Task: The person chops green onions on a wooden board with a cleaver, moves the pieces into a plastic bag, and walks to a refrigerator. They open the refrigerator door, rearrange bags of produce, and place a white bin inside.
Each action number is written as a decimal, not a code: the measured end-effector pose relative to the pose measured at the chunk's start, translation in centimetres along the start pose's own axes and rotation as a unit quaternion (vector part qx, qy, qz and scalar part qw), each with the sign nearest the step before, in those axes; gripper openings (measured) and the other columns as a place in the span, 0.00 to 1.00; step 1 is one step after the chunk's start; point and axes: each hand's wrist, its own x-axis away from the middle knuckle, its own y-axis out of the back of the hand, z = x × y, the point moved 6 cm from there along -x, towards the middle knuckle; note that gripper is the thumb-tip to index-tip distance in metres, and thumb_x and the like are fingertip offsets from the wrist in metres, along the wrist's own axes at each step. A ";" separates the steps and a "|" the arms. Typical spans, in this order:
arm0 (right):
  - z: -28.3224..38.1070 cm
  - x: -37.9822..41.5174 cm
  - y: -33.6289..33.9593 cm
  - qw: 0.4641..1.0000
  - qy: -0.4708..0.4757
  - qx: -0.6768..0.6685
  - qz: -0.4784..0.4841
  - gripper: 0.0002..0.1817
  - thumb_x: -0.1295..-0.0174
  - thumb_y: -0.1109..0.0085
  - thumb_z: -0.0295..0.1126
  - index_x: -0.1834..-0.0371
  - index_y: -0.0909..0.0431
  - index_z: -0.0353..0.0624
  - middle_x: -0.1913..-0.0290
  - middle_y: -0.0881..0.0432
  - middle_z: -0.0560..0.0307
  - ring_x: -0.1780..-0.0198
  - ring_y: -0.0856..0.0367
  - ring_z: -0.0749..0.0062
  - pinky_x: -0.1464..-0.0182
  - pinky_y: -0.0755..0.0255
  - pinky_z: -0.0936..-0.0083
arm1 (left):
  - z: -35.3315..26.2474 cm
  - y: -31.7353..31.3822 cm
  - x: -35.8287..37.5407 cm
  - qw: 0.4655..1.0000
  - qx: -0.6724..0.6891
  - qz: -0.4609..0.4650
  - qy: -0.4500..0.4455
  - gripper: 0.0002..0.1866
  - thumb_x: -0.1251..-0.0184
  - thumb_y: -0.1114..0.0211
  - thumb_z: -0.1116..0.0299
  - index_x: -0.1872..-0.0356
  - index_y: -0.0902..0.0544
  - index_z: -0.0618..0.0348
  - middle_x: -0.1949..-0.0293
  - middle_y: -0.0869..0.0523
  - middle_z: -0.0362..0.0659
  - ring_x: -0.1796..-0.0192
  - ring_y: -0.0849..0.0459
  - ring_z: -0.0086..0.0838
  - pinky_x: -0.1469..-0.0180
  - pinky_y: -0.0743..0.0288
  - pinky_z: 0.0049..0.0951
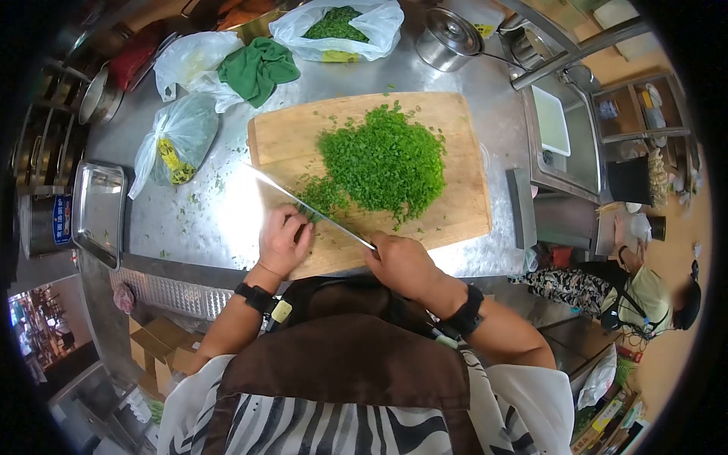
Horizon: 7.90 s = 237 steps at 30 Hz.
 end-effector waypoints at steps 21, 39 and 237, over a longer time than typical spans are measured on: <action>-0.2 0.0 -0.4 1.000 0.013 0.001 0.013 0.12 0.42 0.43 0.32 0.75 0.26 0.32 0.79 0.23 0.35 0.76 0.21 0.41 0.74 0.29 0.55 | 1.1 1.1 1.8 0.998 -0.018 -0.043 -0.032 0.08 0.45 0.33 0.69 0.72 0.24 0.58 0.66 0.26 0.45 0.62 0.25 0.39 0.59 0.31 0.37; -0.4 0.2 0.5 0.994 -0.023 0.009 0.107 0.19 0.35 0.45 0.38 0.60 0.23 0.28 0.68 0.19 0.30 0.64 0.18 0.42 0.62 0.27 0.57 | 1.7 0.6 2.5 1.000 -0.001 -0.002 0.028 0.10 0.47 0.33 0.71 0.66 0.25 0.58 0.59 0.27 0.45 0.55 0.26 0.41 0.50 0.31 0.38; -7.2 -3.1 0.0 0.615 -0.217 -0.744 0.142 0.09 0.34 0.49 0.32 0.70 0.30 0.39 0.83 0.34 0.60 0.87 0.37 0.76 0.82 0.37 0.74 | -3.9 -7.4 -19.3 0.997 -0.059 -0.038 0.038 0.47 0.52 0.24 0.55 0.33 0.39 0.64 0.33 0.43 0.65 0.33 0.40 0.61 0.32 0.43 0.52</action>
